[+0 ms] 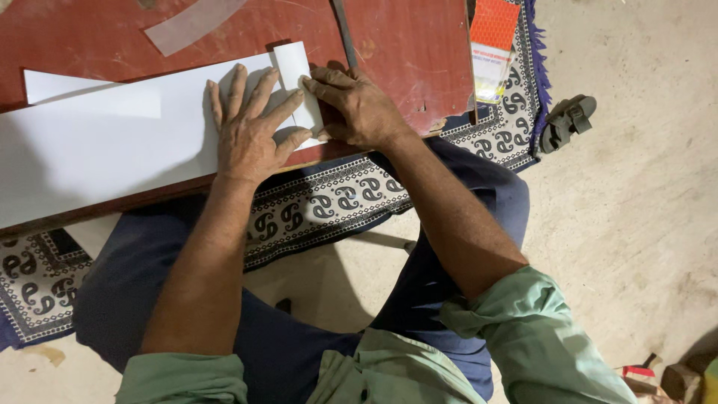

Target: The person folds a large white sheet of paper in half multiple times on a low red table, using a metal tool to press and sharpen the creases. The person repeatedly aligns edges and smooths the folds by hand.

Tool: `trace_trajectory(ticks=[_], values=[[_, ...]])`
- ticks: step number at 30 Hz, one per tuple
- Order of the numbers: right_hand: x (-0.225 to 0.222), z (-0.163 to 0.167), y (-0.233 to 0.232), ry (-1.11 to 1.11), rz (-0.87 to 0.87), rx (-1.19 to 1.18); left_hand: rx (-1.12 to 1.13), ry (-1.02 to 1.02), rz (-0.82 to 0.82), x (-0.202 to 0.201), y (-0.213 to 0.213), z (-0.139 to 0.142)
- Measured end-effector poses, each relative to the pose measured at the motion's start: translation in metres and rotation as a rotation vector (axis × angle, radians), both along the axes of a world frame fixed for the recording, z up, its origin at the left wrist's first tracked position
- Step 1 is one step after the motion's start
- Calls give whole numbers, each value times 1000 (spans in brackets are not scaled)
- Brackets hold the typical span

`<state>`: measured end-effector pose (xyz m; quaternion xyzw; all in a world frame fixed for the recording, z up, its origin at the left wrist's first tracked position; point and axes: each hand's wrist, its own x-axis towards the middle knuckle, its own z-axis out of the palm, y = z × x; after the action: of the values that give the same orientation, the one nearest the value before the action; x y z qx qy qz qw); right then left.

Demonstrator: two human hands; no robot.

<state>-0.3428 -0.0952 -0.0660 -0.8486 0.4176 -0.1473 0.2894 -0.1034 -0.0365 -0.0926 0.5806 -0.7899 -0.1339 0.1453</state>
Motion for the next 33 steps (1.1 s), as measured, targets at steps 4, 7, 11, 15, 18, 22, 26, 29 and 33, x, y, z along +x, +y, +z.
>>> trace_trajectory(ticks=[4,7,11,15,18,22,26,29,33], values=[[-3,-4,-1,43,3,-10,4,-11,4,-3,1,1],[-6,-8,-1,36,7,-22,10,-37,-3,-5,1,-2],[-9,-13,1,36,9,-23,12,-75,-9,-5,2,-8],[-10,-16,4,31,-17,-27,9,-83,-4,-6,5,-11],[-11,-16,5,28,-25,-29,-1,-97,-11,-7,5,-12],[-13,-16,5,59,-36,-23,-26,-106,-20,-9,3,-12],[-15,-19,3,108,-25,-37,-40,-83,-26,-11,2,-12],[-16,-21,4,132,-15,-74,-52,-86,-25,-12,2,-12],[-17,-21,8,169,10,-148,-61,-94,-41,-12,3,-12]])
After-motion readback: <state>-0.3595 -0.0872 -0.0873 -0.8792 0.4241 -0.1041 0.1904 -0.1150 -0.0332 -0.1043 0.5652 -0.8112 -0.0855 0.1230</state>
